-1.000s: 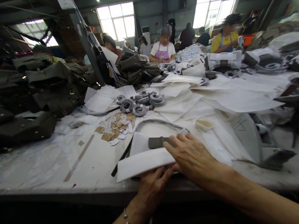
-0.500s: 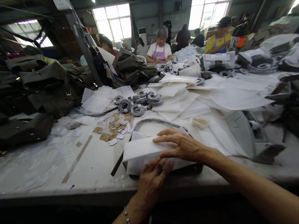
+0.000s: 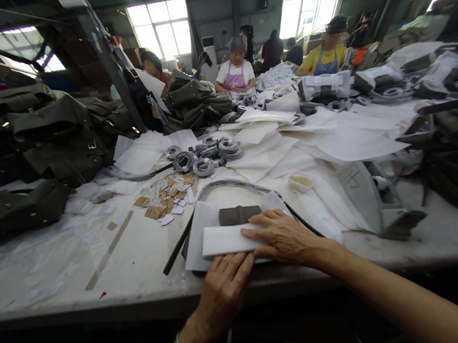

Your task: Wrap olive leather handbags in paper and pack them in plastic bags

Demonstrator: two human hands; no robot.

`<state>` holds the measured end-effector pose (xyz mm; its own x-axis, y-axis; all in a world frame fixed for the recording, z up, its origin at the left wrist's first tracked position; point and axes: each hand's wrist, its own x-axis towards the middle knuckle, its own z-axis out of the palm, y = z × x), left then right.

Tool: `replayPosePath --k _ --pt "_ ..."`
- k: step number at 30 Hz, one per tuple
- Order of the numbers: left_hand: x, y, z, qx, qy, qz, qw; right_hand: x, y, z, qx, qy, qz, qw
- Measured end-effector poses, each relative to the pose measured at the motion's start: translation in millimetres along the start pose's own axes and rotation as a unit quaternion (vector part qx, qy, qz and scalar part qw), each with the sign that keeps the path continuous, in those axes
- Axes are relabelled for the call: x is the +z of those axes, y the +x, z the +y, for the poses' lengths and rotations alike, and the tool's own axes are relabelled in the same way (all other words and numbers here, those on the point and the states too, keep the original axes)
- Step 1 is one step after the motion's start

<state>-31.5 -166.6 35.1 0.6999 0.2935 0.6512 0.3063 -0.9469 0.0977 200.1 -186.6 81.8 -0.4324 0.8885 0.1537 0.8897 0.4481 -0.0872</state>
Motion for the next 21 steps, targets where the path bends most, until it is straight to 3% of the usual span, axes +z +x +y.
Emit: replayPosePath --k 3,5,9,12,16,21 --pt "-18.1 14.4 -1.4 -0.005 -0.006 0.005 1.0 0.8 -2.9 -2.1 -0.017 -0.008 0.018 1.0" --pt "-21.0 24.1 -8.4 -0.029 0.028 -0.027 0.999 0.8 -3.7 -5.4 -0.02 -0.014 0.026 0.999" --pt "-5.2 29.3 -29.6 -0.073 0.1 -0.127 0.984 -2.0 -1.8 -12.9 -0.01 -0.032 0.032 0.999" --pt "4.7 25.0 -38.1 -0.091 0.11 -0.168 0.975 -6.4 1.9 -16.6 -0.003 -0.025 0.027 0.999" --pt "2.3 23.7 -37.3 -0.111 0.102 -0.182 0.972 -10.7 5.2 -20.4 -0.007 -0.026 0.04 0.999" --pt "0.3 22.3 -34.7 -0.128 0.096 -0.153 0.975 -10.7 6.2 -24.8 -0.007 -0.027 0.044 0.999"
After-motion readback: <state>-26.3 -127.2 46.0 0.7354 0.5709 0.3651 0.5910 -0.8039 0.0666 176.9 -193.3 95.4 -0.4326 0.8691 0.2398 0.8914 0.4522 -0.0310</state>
